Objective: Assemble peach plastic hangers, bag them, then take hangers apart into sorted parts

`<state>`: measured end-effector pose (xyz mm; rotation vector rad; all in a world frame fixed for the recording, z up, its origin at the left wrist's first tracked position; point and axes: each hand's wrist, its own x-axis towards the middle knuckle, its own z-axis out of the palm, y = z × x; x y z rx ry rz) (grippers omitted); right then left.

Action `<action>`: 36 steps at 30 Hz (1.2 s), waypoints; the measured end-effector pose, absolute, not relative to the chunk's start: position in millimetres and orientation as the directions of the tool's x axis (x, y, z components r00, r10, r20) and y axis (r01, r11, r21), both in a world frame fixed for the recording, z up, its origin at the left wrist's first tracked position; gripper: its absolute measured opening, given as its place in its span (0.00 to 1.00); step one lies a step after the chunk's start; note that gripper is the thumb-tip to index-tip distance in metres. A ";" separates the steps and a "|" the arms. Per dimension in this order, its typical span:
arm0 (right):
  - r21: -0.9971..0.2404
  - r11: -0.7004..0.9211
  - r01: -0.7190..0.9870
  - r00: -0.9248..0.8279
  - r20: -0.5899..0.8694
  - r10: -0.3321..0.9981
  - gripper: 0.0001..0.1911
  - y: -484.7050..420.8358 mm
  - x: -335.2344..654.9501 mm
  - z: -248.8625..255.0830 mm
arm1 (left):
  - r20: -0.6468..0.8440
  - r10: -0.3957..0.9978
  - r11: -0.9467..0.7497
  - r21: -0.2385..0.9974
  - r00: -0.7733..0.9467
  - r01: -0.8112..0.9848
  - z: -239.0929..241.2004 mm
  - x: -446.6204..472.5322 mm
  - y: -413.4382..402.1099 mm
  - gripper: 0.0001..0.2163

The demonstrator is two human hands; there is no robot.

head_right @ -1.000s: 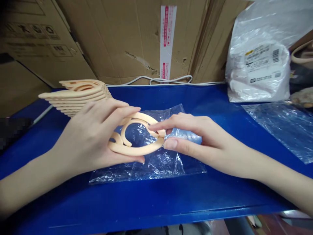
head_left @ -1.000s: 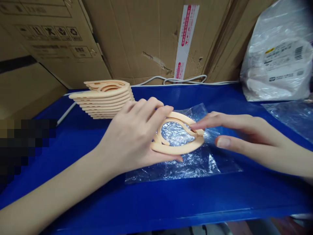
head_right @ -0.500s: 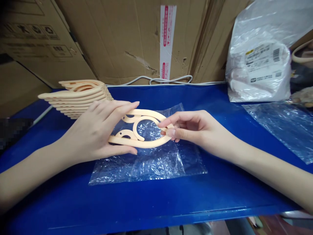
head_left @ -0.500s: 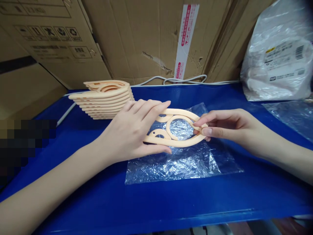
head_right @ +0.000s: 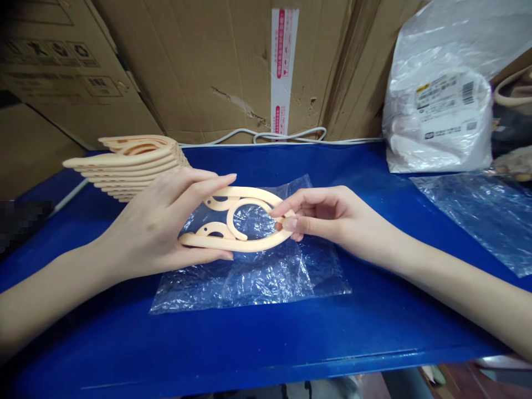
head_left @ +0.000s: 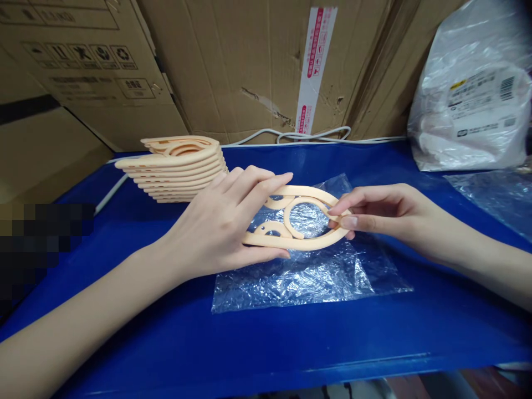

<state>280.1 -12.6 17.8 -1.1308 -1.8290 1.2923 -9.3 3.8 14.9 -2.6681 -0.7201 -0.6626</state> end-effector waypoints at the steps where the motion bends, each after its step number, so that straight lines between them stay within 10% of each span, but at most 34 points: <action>1: -0.946 0.157 0.283 -0.442 0.016 0.897 0.12 -12.6 280.2 17.8 | 0.509 0.388 -0.833 -0.164 0.769 0.529 15.1 -9.4 3.8 0.39; 8: -0.873 0.321 0.368 -0.457 0.131 0.880 0.16 -16.3 281.2 15.2 | 0.508 0.398 -0.828 -0.159 0.764 0.537 15.5 -8.9 2.6 0.36; 13: -0.535 0.670 0.515 -0.541 0.404 0.738 0.44 -20.7 276.5 10.8 | 0.525 0.388 -0.833 -0.151 0.758 0.531 13.8 -1.1 -2.9 0.37; 21: -0.177 0.824 0.538 -0.668 0.507 0.545 0.40 -21.9 274.8 12.2 | 0.527 0.438 -0.825 -0.086 0.728 0.558 14.9 10.0 -15.3 0.37; 29: -0.495 0.715 0.494 -0.557 0.451 0.697 0.41 -18.5 290.9 26.1 | 0.351 0.617 -0.784 0.208 0.704 0.584 22.0 -3.0 -9.5 0.53; 36: -0.434 0.539 0.722 -0.446 0.303 0.842 0.40 9.7 349.5 53.7 | -0.041 0.768 -0.607 0.274 0.639 0.746 22.7 -44.4 8.9 0.55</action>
